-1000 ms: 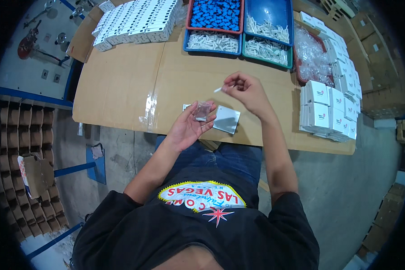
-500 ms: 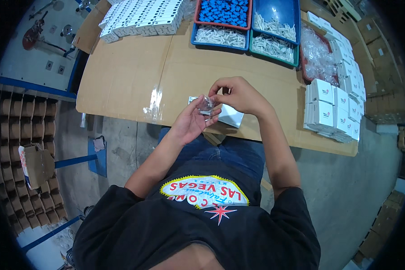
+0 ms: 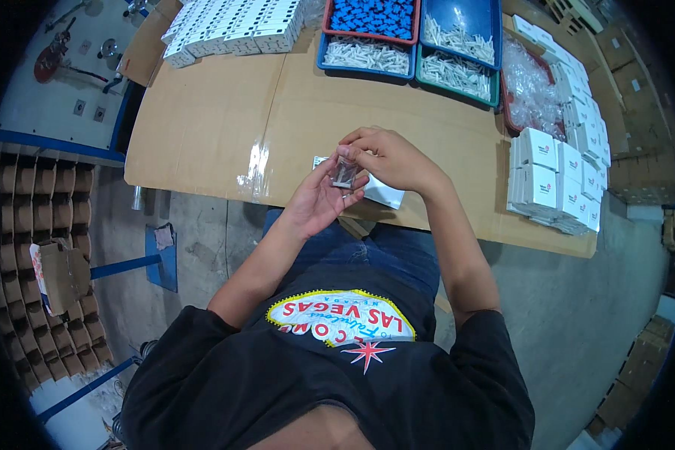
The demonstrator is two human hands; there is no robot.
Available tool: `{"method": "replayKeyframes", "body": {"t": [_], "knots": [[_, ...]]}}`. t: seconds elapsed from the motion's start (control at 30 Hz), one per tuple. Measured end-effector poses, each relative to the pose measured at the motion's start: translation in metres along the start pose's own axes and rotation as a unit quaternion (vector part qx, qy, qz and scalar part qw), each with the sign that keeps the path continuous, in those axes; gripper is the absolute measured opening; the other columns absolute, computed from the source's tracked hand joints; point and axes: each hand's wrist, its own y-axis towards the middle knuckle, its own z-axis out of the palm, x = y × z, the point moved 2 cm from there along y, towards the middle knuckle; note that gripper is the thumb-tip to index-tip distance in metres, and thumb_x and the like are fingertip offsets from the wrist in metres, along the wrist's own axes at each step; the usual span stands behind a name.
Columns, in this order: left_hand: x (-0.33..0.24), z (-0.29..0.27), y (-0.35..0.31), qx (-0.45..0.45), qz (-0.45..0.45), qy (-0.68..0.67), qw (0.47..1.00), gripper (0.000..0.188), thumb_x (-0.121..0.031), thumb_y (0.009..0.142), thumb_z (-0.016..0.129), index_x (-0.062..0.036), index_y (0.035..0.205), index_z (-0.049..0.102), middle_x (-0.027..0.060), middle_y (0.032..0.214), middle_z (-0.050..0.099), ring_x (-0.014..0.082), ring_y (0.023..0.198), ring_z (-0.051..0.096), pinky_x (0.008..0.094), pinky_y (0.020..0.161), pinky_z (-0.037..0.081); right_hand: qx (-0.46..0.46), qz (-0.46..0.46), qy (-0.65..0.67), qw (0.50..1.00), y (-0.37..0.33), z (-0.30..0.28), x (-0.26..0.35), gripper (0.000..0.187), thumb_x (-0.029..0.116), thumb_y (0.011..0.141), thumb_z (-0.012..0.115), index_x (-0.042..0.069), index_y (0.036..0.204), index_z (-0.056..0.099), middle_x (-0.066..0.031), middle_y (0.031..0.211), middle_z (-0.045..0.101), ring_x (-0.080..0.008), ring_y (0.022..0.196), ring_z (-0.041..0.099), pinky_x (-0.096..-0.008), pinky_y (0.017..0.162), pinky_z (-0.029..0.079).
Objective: The person assembles small electrical components by hand. They place a small plastic bag containing white parts onto a white box, then insert a blue plastic piece into the box. They close the box and place it on a stack of similar boxes. The person repeats this process with another box, handling the parts and packaging materials directly.
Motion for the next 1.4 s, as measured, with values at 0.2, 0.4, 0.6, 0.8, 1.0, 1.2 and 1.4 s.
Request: {"method": "replayKeyframes", "body": {"t": [0.2,0.4,0.6,0.8,1.0,1.2,1.4], "knots": [[0.002,-0.007,0.002,0.004,0.001,-0.01,1.0,0.037,-0.038,0.108,0.052,-0.0133,0.135,0.055,0.0083,0.124,0.066,0.0248,0.114,0.067,0.0389,0.094,0.056,-0.015,0.01,0.05,0.999,0.003,0.006,0.001,0.032,0.022,0.105,0.058,-0.006,0.114,0.068,-0.0119,0.107,0.069,-0.0168,0.091,0.069,-0.0302,0.079,0.057],[0.002,-0.006,0.002,0.0,-0.001,-0.008,1.0,0.036,-0.038,0.108,0.052,-0.0135,0.134,0.057,0.0073,0.125,0.067,0.0247,0.114,0.067,0.0396,0.096,0.055,-0.029,0.009,0.054,0.998,0.002,0.008,0.001,0.031,0.022,0.105,0.059,-0.006,0.116,0.068,-0.0105,0.107,0.069,-0.0152,0.088,0.068,-0.0295,0.075,0.058],[0.003,-0.012,0.005,0.003,-0.005,-0.012,1.0,0.035,-0.038,0.107,0.053,-0.0141,0.132,0.058,0.0053,0.124,0.067,0.0251,0.114,0.067,0.0397,0.097,0.054,0.006,0.066,0.079,0.995,0.002,0.01,0.006,0.032,0.021,0.106,0.057,-0.008,0.109,0.07,-0.0112,0.116,0.069,-0.0148,0.097,0.065,-0.0311,0.085,0.053],[0.006,-0.012,0.005,-0.002,-0.005,-0.012,1.0,0.036,-0.04,0.108,0.052,-0.0127,0.13,0.057,0.0032,0.12,0.067,0.0233,0.112,0.067,0.0394,0.096,0.055,0.023,0.096,0.065,0.993,0.006,0.01,0.007,0.037,0.022,0.107,0.055,-0.009,0.097,0.071,-0.0121,0.116,0.069,-0.0163,0.094,0.065,-0.0305,0.081,0.055],[0.009,-0.018,0.008,-0.004,-0.008,-0.001,1.0,0.038,-0.042,0.107,0.052,-0.0131,0.132,0.056,0.0033,0.119,0.066,0.0218,0.113,0.066,0.0379,0.095,0.054,0.044,0.092,0.074,0.992,0.009,0.014,-0.013,0.038,0.027,0.108,0.054,-0.007,0.11,0.071,-0.0108,0.108,0.071,-0.0153,0.091,0.066,-0.0309,0.078,0.055],[0.007,-0.02,0.008,-0.046,-0.024,0.042,0.998,0.047,-0.046,0.107,0.05,-0.0104,0.138,0.056,0.003,0.127,0.065,0.019,0.112,0.065,0.0352,0.096,0.051,-0.085,0.046,0.052,0.994,0.017,-0.022,-0.046,0.028,0.022,0.106,0.058,-0.002,0.111,0.071,-0.0062,0.098,0.073,-0.0135,0.087,0.067,-0.0297,0.077,0.055],[0.012,-0.026,0.01,-0.055,-0.039,0.065,0.996,0.049,-0.046,0.108,0.047,-0.0096,0.14,0.056,0.0022,0.129,0.065,0.0164,0.11,0.064,0.0332,0.097,0.049,-0.343,0.096,-0.136,0.924,0.029,-0.146,-0.137,0.02,0.01,0.097,0.062,-0.002,0.11,0.071,-0.0088,0.096,0.075,-0.0157,0.081,0.07,-0.0305,0.075,0.055]]}}
